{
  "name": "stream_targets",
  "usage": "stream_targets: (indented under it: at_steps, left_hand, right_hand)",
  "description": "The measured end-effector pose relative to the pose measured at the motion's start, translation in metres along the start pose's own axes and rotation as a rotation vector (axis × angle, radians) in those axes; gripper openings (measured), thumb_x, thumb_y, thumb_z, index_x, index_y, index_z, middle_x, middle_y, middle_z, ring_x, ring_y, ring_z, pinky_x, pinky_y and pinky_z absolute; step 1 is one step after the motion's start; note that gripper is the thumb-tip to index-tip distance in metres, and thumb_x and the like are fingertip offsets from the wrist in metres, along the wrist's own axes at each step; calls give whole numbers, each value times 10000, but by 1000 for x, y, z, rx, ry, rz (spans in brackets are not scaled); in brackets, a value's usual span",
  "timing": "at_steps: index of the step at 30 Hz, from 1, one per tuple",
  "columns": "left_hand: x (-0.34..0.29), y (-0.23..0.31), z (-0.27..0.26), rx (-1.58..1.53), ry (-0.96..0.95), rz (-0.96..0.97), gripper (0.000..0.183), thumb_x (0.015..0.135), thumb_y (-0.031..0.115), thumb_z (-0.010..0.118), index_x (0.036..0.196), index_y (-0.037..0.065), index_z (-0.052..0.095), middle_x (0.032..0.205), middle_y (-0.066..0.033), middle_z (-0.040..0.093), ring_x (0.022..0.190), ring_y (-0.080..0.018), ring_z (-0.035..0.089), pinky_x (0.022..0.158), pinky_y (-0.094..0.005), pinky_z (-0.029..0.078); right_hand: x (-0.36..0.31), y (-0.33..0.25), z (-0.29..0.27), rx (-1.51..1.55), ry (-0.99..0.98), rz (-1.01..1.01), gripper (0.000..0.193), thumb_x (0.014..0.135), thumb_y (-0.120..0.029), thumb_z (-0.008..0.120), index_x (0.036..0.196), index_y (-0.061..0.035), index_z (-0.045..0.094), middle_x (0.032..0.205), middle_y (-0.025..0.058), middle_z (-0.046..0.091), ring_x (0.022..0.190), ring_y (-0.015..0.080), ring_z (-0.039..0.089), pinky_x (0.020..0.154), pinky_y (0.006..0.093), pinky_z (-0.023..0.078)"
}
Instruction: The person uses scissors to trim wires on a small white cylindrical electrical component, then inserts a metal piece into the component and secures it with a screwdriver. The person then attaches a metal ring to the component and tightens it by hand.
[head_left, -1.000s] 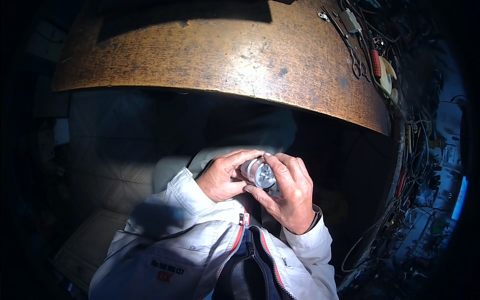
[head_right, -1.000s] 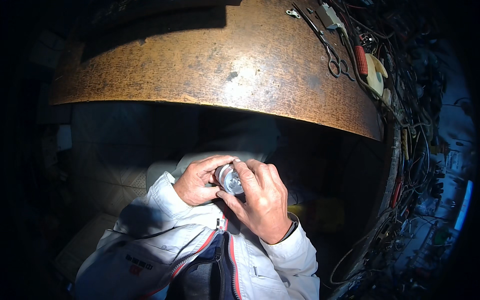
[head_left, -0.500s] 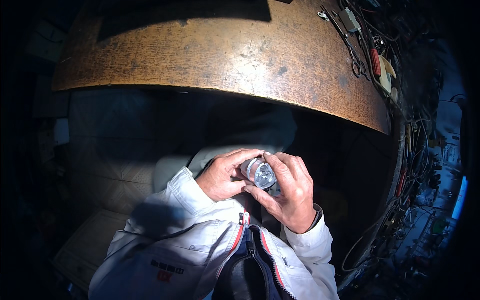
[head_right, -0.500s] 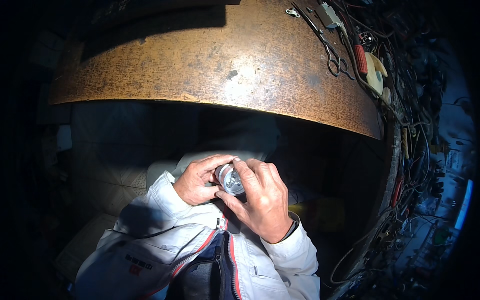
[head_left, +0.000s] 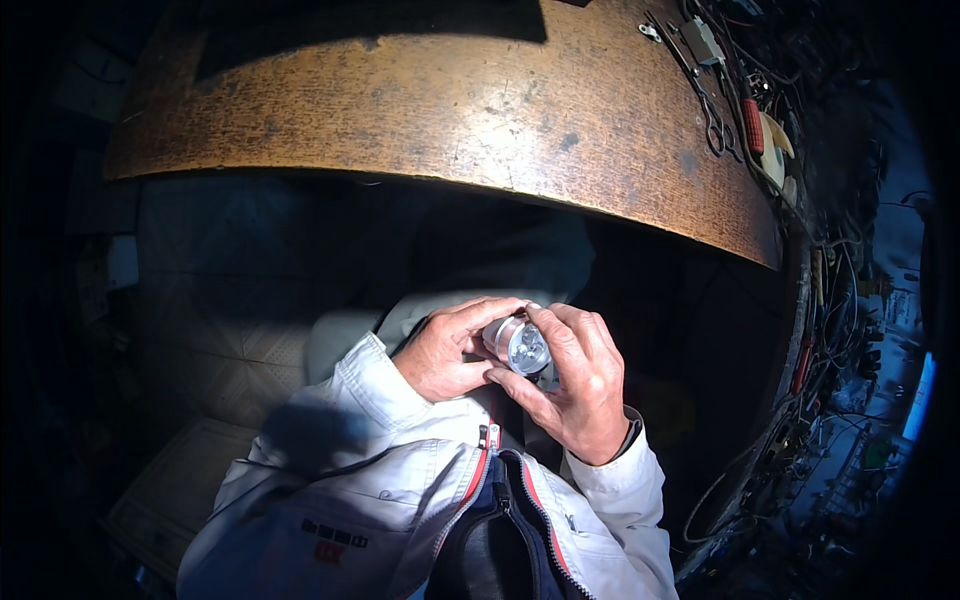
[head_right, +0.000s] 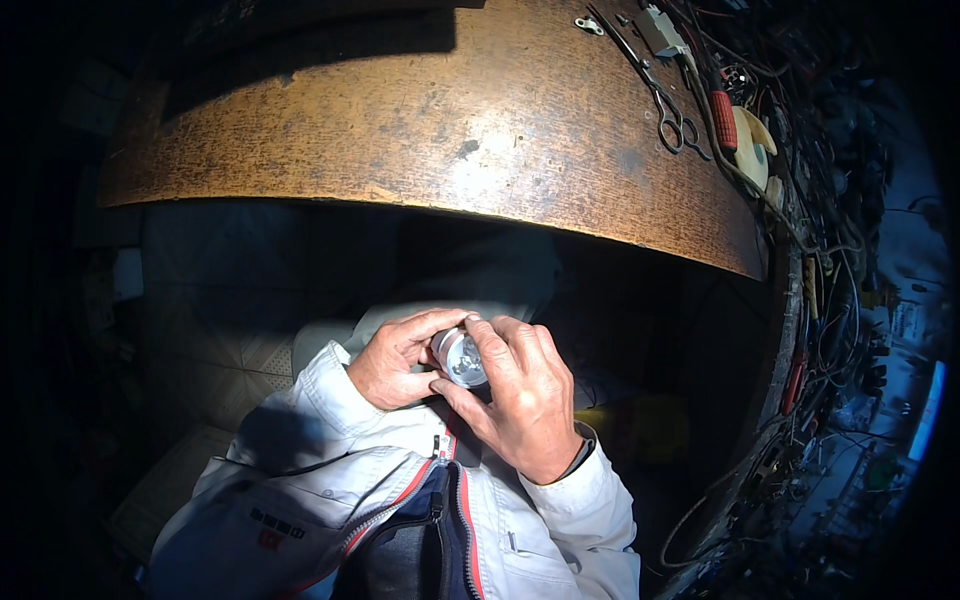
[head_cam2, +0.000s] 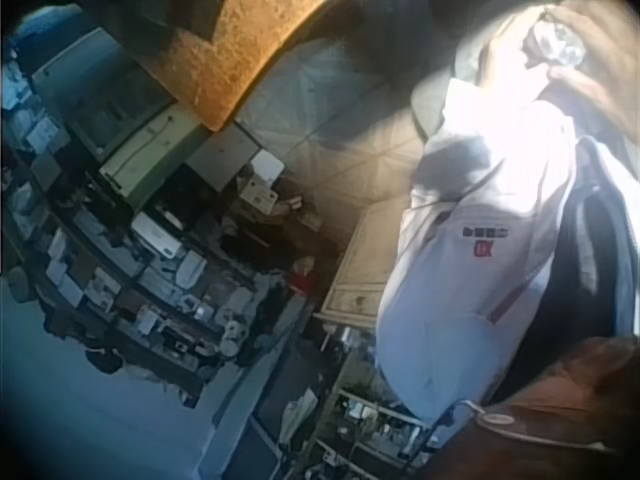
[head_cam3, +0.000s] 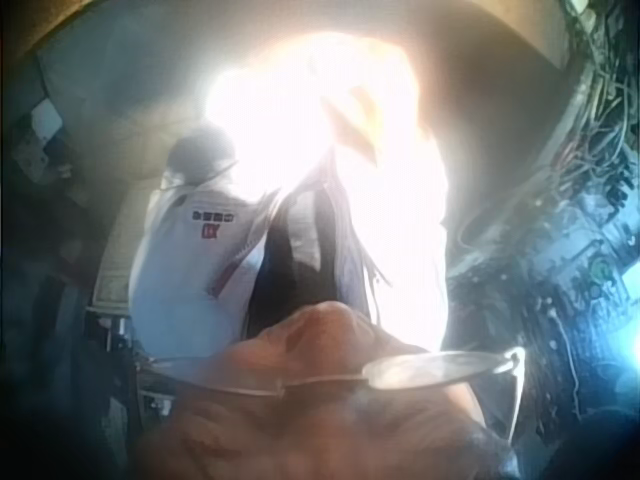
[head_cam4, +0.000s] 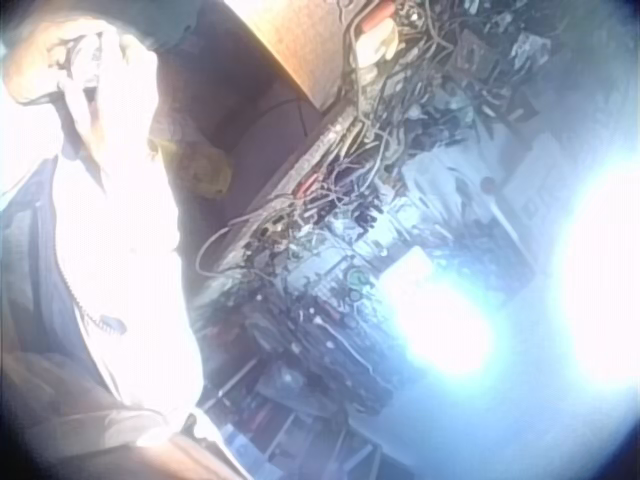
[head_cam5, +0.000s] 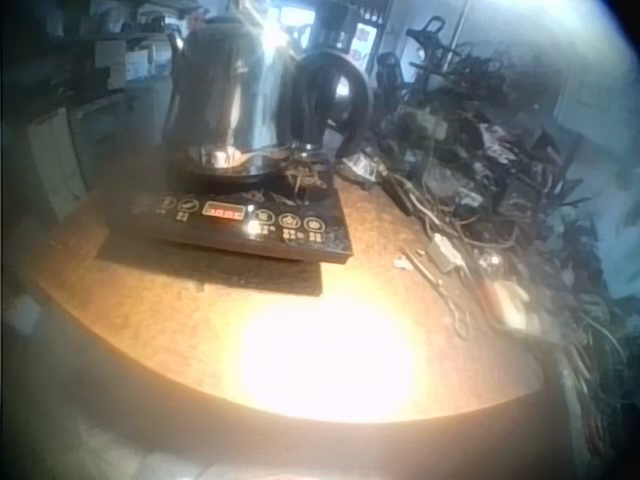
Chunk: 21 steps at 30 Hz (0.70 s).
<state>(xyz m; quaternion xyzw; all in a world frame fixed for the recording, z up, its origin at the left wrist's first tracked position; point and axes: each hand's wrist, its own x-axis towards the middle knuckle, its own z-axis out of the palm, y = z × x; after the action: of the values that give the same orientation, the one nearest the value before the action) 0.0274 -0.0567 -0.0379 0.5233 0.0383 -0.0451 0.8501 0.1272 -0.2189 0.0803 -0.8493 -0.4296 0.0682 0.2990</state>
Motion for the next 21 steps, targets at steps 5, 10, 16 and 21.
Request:
stream_targets:
  at_steps: [5,10,16,21]
  left_hand:
    - [0,-1,-1,-7,-10,-10,815,824,-113,853,1560,27,531,1489,-130,583,1188,-199,682,976,-348,630]
    - [1,1,1,-4,-7,32,789,838,-116,838,1553,17,532,1481,-132,586,1221,-206,671,990,-346,622]
    - [1,3,-1,-6,-22,-36,760,859,-109,819,1551,26,535,1480,-131,586,1257,-218,661,1003,-348,615]
    - [2,2,-2,-14,-30,-47,774,852,-104,828,1554,24,529,1475,-132,586,1259,-218,660,988,-344,617]
  right_hand:
    - [-1,1,2,21,3,4,698,715,-221,978,1301,29,694,1156,196,676,969,345,667,829,424,575]
    - [-2,3,2,35,24,3,701,704,-191,978,1301,36,690,1158,199,684,983,351,676,842,427,576]
    - [-1,1,0,31,27,1,670,701,-181,969,1282,24,706,1136,184,692,962,340,672,826,424,579]
    - [-2,1,0,21,37,0,667,709,-186,963,1290,20,709,1142,180,692,958,336,670,812,421,581]
